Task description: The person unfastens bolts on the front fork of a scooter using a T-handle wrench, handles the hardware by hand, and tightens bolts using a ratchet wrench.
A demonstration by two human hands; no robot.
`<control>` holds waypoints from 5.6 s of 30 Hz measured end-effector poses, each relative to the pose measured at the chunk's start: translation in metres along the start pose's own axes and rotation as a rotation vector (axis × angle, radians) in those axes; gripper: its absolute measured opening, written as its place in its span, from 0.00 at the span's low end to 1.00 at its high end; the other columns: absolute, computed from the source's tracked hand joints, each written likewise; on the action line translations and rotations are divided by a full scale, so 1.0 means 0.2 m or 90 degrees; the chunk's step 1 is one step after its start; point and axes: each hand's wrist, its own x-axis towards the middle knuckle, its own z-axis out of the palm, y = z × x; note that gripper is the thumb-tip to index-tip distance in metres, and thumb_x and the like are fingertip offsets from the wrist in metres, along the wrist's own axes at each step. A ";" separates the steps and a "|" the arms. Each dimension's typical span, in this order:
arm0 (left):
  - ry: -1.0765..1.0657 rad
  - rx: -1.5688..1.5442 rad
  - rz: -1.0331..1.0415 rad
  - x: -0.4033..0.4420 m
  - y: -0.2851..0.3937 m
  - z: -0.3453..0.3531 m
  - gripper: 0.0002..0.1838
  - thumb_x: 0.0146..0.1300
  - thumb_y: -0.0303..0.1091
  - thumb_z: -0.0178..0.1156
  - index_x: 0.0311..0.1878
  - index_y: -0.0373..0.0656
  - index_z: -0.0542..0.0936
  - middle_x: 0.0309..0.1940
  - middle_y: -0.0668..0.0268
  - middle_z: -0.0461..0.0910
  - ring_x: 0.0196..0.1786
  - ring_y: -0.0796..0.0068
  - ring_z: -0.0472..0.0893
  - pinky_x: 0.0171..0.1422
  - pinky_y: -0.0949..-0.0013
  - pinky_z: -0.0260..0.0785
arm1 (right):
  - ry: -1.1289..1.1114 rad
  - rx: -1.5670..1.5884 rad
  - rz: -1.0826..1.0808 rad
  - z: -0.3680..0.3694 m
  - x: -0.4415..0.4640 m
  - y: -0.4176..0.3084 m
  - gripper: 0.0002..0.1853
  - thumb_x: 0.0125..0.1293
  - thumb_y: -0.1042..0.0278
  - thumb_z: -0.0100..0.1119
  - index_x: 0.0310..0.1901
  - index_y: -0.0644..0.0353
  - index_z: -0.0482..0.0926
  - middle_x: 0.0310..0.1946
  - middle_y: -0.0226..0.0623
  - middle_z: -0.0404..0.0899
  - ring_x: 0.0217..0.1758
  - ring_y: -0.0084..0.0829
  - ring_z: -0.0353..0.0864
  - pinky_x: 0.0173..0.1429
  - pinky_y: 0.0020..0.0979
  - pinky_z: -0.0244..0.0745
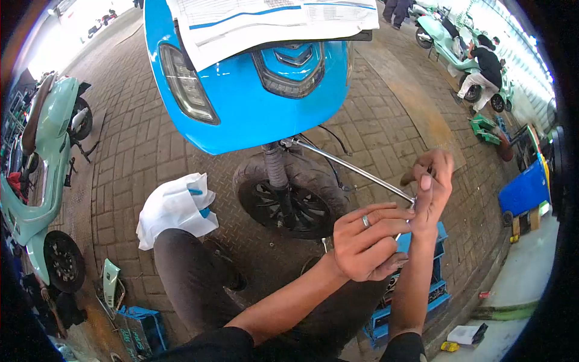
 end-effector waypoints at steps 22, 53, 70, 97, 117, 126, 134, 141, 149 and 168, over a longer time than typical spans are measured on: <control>-0.356 0.095 -0.377 0.44 -0.27 0.34 0.20 0.79 0.43 0.53 0.41 0.33 0.82 0.26 0.45 0.81 0.32 0.35 0.81 0.41 0.43 0.73 | 0.082 0.804 0.870 -0.06 -0.26 -0.63 0.16 0.82 0.47 0.43 0.44 0.51 0.69 0.24 0.22 0.59 0.20 0.20 0.55 0.24 0.27 0.52; 0.168 -0.027 -0.161 -0.24 0.05 0.20 0.16 0.55 0.36 0.77 0.45 0.45 0.84 0.38 0.64 0.81 0.25 0.69 0.78 0.25 0.65 0.67 | 0.082 -0.028 0.053 -0.04 -0.02 -0.10 0.24 0.80 0.57 0.53 0.65 0.69 0.74 0.59 0.49 0.80 0.65 0.43 0.78 0.74 0.44 0.69; 0.291 -0.278 0.008 -0.07 0.00 0.31 0.15 0.47 0.45 0.63 0.26 0.44 0.72 0.27 0.65 0.69 0.36 0.59 0.77 0.47 0.52 0.71 | -0.077 -0.028 0.152 -0.23 -0.07 0.04 0.21 0.73 0.50 0.59 0.36 0.65 0.78 0.34 0.41 0.75 0.48 0.46 0.76 0.59 0.56 0.68; 0.276 -0.204 -0.140 0.20 0.13 0.23 0.20 0.71 0.44 0.63 0.28 0.43 0.71 0.21 0.60 0.70 0.44 0.40 0.83 0.77 0.17 0.24 | 0.286 0.823 0.263 0.11 -0.05 -0.52 0.27 0.78 0.45 0.52 0.55 0.67 0.77 0.41 0.45 0.79 0.44 0.39 0.74 0.54 0.43 0.72; 0.165 -0.178 -0.456 0.60 0.01 0.28 0.25 0.79 0.38 0.56 0.25 0.32 0.81 0.23 0.38 0.80 0.29 0.35 0.83 0.35 0.42 0.76 | 0.116 0.377 0.541 0.06 0.04 -0.20 0.18 0.79 0.56 0.57 0.57 0.64 0.77 0.45 0.33 0.80 0.47 0.29 0.77 0.54 0.36 0.74; 0.070 -0.195 -0.519 0.64 -0.04 0.30 0.26 0.79 0.44 0.56 0.30 0.29 0.84 0.30 0.36 0.83 0.35 0.34 0.85 0.40 0.41 0.76 | 0.068 0.298 0.587 0.03 -0.05 -0.17 0.15 0.79 0.61 0.59 0.58 0.63 0.77 0.47 0.28 0.80 0.48 0.24 0.78 0.53 0.33 0.75; -0.078 -0.235 -0.460 0.24 -0.11 -0.24 0.27 0.76 0.55 0.60 0.41 0.34 0.83 0.29 0.51 0.81 0.31 0.54 0.78 0.42 0.53 0.72 | -0.048 0.148 0.566 -0.09 -0.13 -0.30 0.20 0.79 0.54 0.63 0.40 0.68 0.82 0.30 0.23 0.75 0.32 0.15 0.67 0.33 0.25 0.59; -0.283 -0.109 -0.789 -0.11 -0.38 -0.43 0.23 0.74 0.51 0.65 0.47 0.36 0.84 0.35 0.52 0.87 0.38 0.65 0.87 0.45 0.61 0.78 | -0.167 -0.062 0.456 -0.28 -0.47 -0.37 0.23 0.74 0.54 0.68 0.31 0.65 0.75 0.25 0.23 0.64 0.31 0.20 0.61 0.34 0.30 0.56; -0.068 -0.358 -0.817 -0.16 -0.30 -0.37 0.13 0.74 0.29 0.65 0.48 0.36 0.69 0.48 0.52 0.87 0.41 0.63 0.90 0.40 0.63 0.85 | -0.287 -0.127 0.328 -0.24 -0.71 -0.55 0.11 0.73 0.67 0.62 0.44 0.68 0.83 0.27 0.46 0.73 0.32 0.46 0.73 0.39 0.41 0.68; 0.256 -0.559 -0.863 -0.13 -0.51 -0.37 0.17 0.76 0.29 0.62 0.54 0.45 0.62 0.53 0.50 0.86 0.51 0.55 0.90 0.50 0.53 0.87 | -0.398 -0.329 -0.130 -0.18 -0.04 -0.33 0.15 0.66 0.68 0.68 0.52 0.61 0.87 0.32 0.38 0.73 0.42 0.42 0.72 0.53 0.43 0.68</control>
